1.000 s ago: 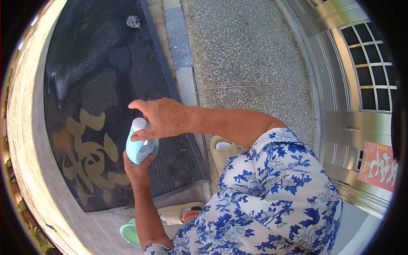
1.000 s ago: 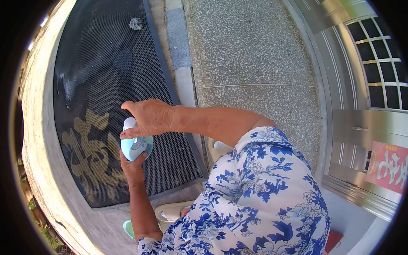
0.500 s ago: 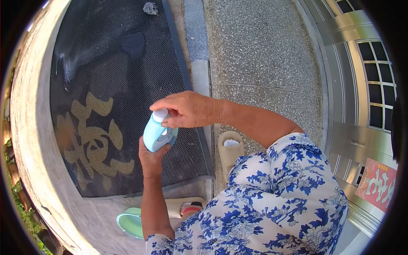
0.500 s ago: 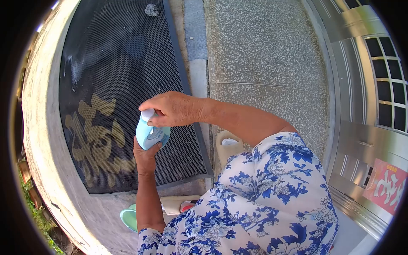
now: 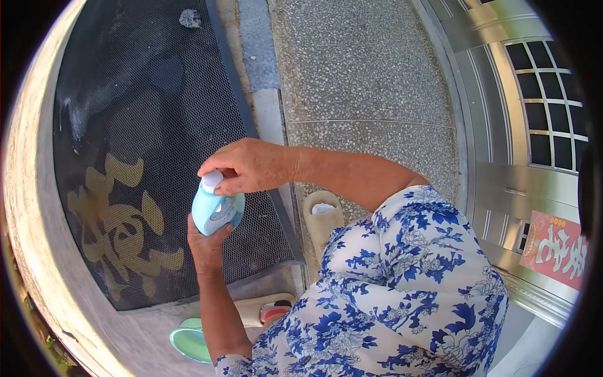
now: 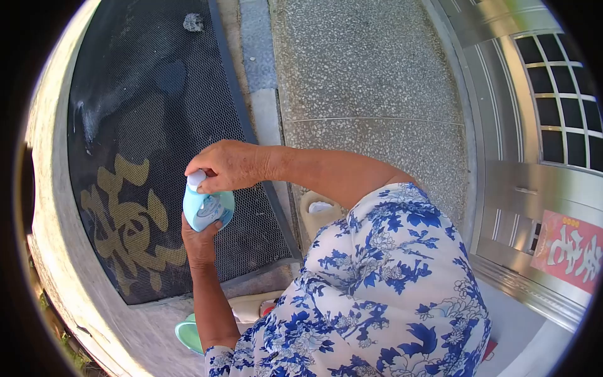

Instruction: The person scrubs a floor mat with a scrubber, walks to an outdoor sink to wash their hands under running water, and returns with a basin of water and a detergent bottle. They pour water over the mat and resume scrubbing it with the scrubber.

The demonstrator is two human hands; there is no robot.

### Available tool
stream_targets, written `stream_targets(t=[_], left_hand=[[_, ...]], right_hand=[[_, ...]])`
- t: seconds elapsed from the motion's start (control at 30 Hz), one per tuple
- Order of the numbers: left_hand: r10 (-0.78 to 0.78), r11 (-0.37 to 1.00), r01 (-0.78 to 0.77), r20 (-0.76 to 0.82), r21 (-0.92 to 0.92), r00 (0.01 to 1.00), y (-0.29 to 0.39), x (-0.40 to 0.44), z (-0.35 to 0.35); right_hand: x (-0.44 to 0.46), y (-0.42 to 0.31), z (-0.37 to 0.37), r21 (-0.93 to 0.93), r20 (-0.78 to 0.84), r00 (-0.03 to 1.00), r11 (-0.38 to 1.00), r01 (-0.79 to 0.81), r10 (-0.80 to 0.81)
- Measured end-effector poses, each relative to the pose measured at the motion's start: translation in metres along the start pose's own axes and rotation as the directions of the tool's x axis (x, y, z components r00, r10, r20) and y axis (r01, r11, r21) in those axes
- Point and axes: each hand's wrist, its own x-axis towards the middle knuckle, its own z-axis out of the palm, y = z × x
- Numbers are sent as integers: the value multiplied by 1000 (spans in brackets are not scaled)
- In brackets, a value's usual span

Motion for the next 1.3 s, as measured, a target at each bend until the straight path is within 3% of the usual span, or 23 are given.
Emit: stream_targets(t=[0.07,0.1,0.17,0.2,0.3,0.37,0.43,0.5,0.6,0.7,0.77,0.83,0.93,1.0,1.03,1.07,1.1,1.13,1.2,1.27,1.3], left_hand=[[41,985,-26,-85,170,996,4,0,4],[41,985,-28,-75,172,996,1,2,3],[90,963,-48,-148,266,985,-9,7,2],[90,962,-47,-150,268,985,-9,8,5],[48,994,-37,-109,101,993,-11,8,2],[34,990,-23,-76,139,997,-5,8,4],[6,998,-2,-58,58,998,-2,8,9],[31,990,-17,-100,141,994,-11,6,9],[198,929,-132,-163,346,967,-30,9,8],[93,949,-62,-85,309,992,-24,12,20],[216,792,-183,13,583,976,-19,17,28],[219,744,-223,86,630,972,-8,18,32],[151,733,-135,34,666,988,-23,34,11],[91,526,-24,-28,850,995,-39,43,-12],[80,536,0,-51,844,995,-49,47,-21],[79,424,46,-88,905,993,-56,54,-30],[91,300,85,-118,950,989,-57,64,-39],[95,303,94,-128,948,987,-52,73,-44],[43,168,220,-230,961,972,-35,86,-51],[63,129,256,-265,958,962,-25,105,-61],[89,88,289,-297,953,951,-20,116,-67]], right_hand=[[2,-8,-1,-73,3,977,974,-212,213],[4,-9,3,-75,-7,976,974,-216,216],[3,-9,9,-15,-160,888,898,-439,431],[4,-12,10,-62,-154,880,884,-462,449],[2,-12,0,-99,-74,947,943,-319,313],[1,-15,-13,32,42,947,947,-319,318],[-1,-1,-9,-10,13,974,974,-226,226],[-2,-2,3,-57,-7,973,971,-230,230],[-5,-6,9,-149,-80,971,960,-237,227],[-11,-13,-5,-208,-149,963,945,-253,225],[-27,-15,-15,-238,-232,926,905,-352,299],[-47,-3,-31,-289,-361,877,856,-428,316],[-83,28,-61,-392,-529,813,779,-489,244],[-99,45,-77,-467,-623,751,667,-581,218],[-107,56,-85,-545,-635,753,589,-597,175],[-113,71,-93,-613,-643,755,504,-608,128],[-120,86,-101,-618,-632,765,512,-596,128],[-130,101,-109,-603,-682,721,463,-650,125],[-151,121,-119,-584,-727,676,409,-702,122],[-171,135,-129,-494,-769,580,327,-806,268],[-181,137,-136,-500,-765,585,324,-803,269]])
